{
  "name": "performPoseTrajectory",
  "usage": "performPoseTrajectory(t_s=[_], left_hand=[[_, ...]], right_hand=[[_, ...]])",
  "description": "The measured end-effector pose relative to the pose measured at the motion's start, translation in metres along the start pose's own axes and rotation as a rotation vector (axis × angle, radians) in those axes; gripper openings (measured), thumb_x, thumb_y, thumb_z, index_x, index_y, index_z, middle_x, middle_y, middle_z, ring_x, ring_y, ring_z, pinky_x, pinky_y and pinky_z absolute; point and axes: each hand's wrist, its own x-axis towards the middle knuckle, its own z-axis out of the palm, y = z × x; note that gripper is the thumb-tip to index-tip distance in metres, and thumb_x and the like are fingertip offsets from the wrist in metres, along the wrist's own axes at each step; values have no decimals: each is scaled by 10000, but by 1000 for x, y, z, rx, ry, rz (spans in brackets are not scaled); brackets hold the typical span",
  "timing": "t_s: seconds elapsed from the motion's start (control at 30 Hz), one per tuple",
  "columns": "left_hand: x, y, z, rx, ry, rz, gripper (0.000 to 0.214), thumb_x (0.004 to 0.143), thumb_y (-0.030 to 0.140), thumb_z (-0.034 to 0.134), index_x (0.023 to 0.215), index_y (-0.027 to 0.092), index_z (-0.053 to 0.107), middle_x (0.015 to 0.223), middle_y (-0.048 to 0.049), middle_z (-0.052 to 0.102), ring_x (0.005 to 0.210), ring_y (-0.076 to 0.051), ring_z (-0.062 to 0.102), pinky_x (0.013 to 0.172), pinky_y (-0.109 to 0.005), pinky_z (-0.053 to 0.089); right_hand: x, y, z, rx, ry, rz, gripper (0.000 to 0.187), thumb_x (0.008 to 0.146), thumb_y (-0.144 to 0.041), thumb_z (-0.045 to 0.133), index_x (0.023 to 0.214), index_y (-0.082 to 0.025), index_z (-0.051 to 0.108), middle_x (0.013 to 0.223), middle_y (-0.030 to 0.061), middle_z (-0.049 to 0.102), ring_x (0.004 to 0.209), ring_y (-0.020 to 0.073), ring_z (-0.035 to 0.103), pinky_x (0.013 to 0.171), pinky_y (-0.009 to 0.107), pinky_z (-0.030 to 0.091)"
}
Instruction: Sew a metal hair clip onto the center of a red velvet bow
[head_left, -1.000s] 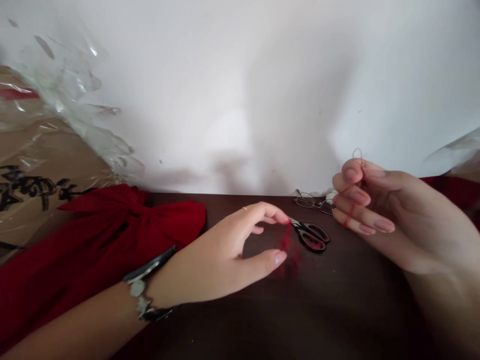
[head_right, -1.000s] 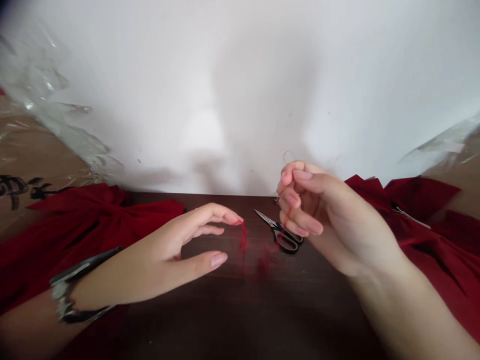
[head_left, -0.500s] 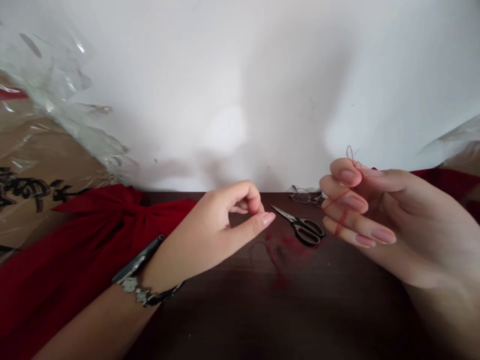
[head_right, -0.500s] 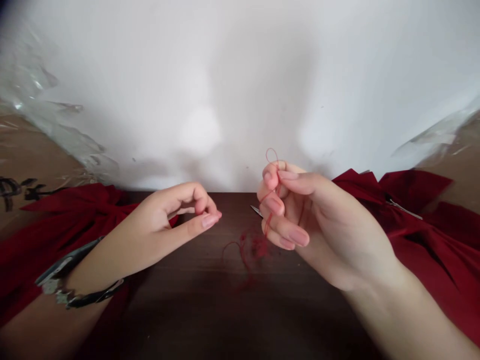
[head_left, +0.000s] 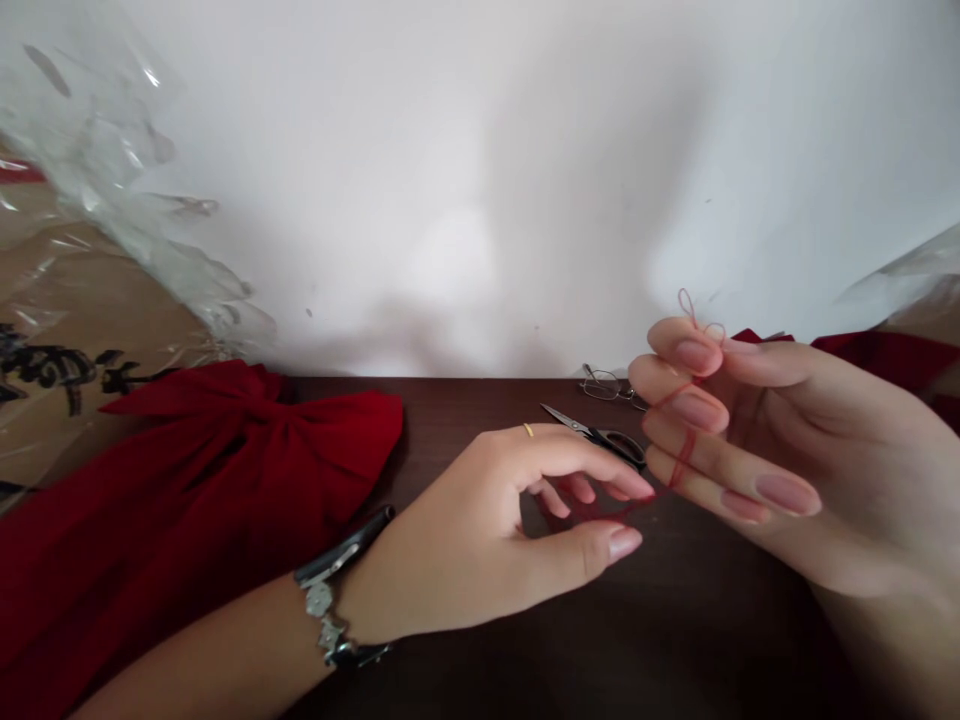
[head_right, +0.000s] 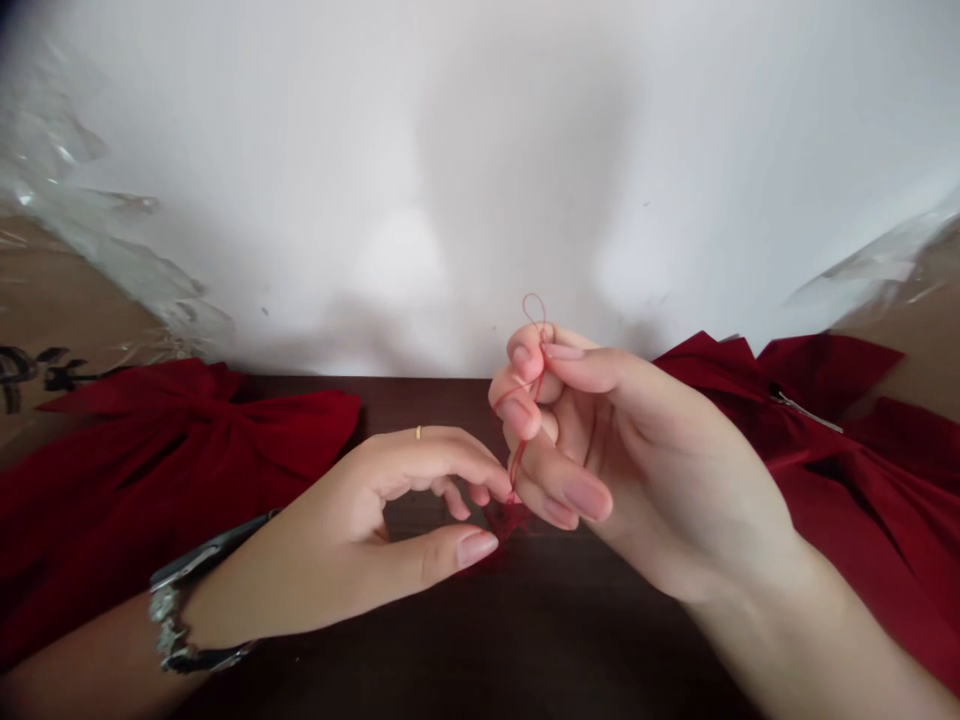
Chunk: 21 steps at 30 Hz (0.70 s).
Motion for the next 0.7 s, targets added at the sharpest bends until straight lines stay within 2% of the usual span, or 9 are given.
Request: performPoseTrajectory(t_s=[0.13,0.3,0.5,0.6,0.7], left_hand=[[1,-2,2,-191,-63,-86,197,878,309,621,1014,173,664,979,-29,716,892,-136,651,777,-242,513],[-1,-3,0,-344,-85,-191,166,861,323,649,916,168,669,838,-21,743,757,-106,648,692,-208,500],[-4,3,-5,-331,-82,-194,191,889,338,610,891,168,697,811,-26,757,709,-88,631,624,-173,467],[-5,6,-6,-299,-78,-172,187,898,324,597,887,169,701,810,-20,762,676,-76,621,581,-153,449],[-7,8,-7,-290,-68,-162,175,907,295,582,871,167,695,804,-17,763,692,-77,644,610,-150,471]], right_hand=[[1,1,1,10,9,-7,113,849,-228,520,757,-198,577,652,-63,547,370,4,375,445,153,437],[2,1,0,-27,34,-34,159,855,-194,468,737,-183,574,631,-46,533,366,16,375,422,158,422],[0,-2,1,-64,83,-96,283,882,-160,345,719,-172,576,616,-32,511,348,25,376,403,172,415],[-2,-3,0,-76,85,-95,284,872,-159,353,695,-173,575,597,-33,511,343,26,380,399,176,414],[-4,-6,-2,-79,45,-95,240,863,-168,397,710,-182,581,613,-39,533,351,17,394,412,167,429]])
